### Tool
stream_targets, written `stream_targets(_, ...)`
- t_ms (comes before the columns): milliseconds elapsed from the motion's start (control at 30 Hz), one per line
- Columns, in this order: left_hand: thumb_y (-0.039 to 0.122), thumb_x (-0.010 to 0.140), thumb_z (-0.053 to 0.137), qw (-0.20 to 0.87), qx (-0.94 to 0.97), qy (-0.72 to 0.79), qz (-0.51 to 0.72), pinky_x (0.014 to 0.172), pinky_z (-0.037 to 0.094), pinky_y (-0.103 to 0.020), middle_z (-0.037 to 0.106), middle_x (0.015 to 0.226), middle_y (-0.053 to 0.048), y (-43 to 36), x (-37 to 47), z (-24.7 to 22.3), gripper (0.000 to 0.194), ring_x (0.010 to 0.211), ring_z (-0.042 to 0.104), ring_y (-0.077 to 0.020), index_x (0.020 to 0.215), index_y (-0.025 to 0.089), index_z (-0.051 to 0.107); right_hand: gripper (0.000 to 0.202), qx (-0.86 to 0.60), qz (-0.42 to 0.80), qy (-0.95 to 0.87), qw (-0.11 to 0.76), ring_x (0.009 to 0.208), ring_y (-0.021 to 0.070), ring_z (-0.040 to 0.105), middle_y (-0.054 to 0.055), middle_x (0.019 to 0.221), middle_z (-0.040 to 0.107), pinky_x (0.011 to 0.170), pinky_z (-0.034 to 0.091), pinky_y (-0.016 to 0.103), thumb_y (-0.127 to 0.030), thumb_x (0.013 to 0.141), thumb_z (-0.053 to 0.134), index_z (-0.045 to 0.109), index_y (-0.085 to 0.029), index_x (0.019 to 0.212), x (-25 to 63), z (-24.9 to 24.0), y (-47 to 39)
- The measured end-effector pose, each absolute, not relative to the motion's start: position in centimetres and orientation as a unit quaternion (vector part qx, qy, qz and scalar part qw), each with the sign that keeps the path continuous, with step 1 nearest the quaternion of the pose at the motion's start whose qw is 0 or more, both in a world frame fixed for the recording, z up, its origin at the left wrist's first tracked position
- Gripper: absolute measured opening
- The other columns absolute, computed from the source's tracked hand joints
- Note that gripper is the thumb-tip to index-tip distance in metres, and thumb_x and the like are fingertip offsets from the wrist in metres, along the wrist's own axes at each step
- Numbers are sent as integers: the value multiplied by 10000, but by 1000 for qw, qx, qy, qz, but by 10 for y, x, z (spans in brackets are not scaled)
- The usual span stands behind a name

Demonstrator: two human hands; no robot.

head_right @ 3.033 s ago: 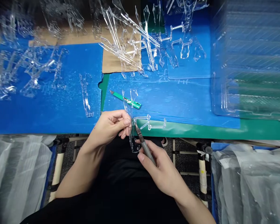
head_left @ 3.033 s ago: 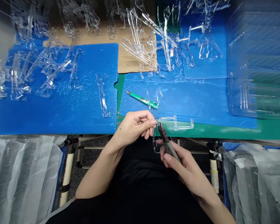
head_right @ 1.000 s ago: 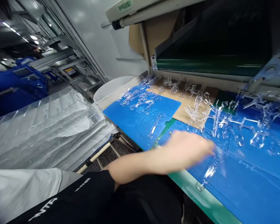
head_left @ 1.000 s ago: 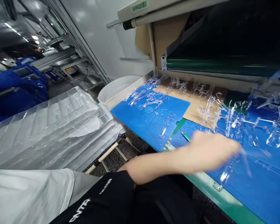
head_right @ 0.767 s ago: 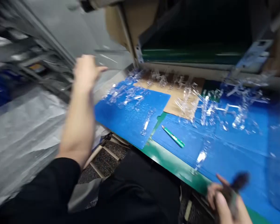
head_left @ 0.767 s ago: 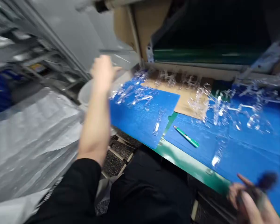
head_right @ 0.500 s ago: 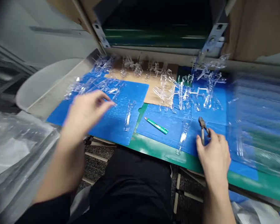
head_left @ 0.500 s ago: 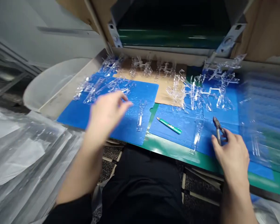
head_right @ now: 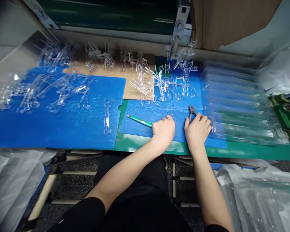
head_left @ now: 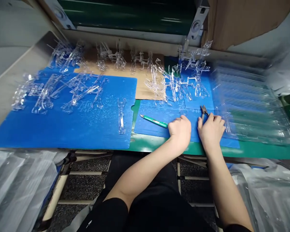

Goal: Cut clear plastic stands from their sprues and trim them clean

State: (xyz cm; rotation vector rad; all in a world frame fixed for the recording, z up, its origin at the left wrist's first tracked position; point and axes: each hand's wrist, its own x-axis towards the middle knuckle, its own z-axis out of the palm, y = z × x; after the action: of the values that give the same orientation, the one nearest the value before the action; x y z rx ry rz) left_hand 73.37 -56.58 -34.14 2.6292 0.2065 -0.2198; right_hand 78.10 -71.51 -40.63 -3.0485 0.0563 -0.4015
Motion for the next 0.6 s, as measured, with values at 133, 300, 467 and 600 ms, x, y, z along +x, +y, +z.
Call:
stream_targets(133, 249, 1140, 532, 314, 948, -8, -45, 858, 582, -395, 753, 1156, -181, -520, 693, -325, 179, 1132, 756, -341, 1138, 117, 652, 586, -985, -161, 7, 59, 1337, 491, 498, 342, 1451, 581, 1076, 402, 656, -433, 1061, 540, 605, -30, 1481, 778, -401, -716)
stream_targets(300, 329, 1172, 508, 624, 777, -30, -74, 866, 533, -332, 724, 945, -26, -444, 605, -325, 129, 894, 693, -196, 1137, 222, 571, 517, -951, -178, -170, 186, 1280, 433, 568, 256, 1382, 646, 1072, 462, 610, -463, 1089, 569, 627, -147, 1494, 751, -383, -657)
stream_targets(467, 431, 1153, 592, 802, 589, 54, -83, 593, 411, -221, 584, 733, 36, -410, 569, -346, 259, 598, 494, -105, 1272, 200, 596, 319, -918, -25, -342, 197, 1166, 407, 591, 242, 1270, 679, 977, 514, 537, -347, 1100, 589, 700, -138, 1314, 733, -380, -547)
stream_targets(600, 422, 1147, 596, 908, 399, 124, -28, 554, 457, -189, 588, 738, 22, -408, 576, -347, 247, 575, 554, -92, 1161, 184, 661, 181, -920, -12, -315, 231, 1106, 370, 615, 232, 1182, 693, 933, 514, 503, -223, 1111, 510, 665, -143, 1161, 732, -382, -526)
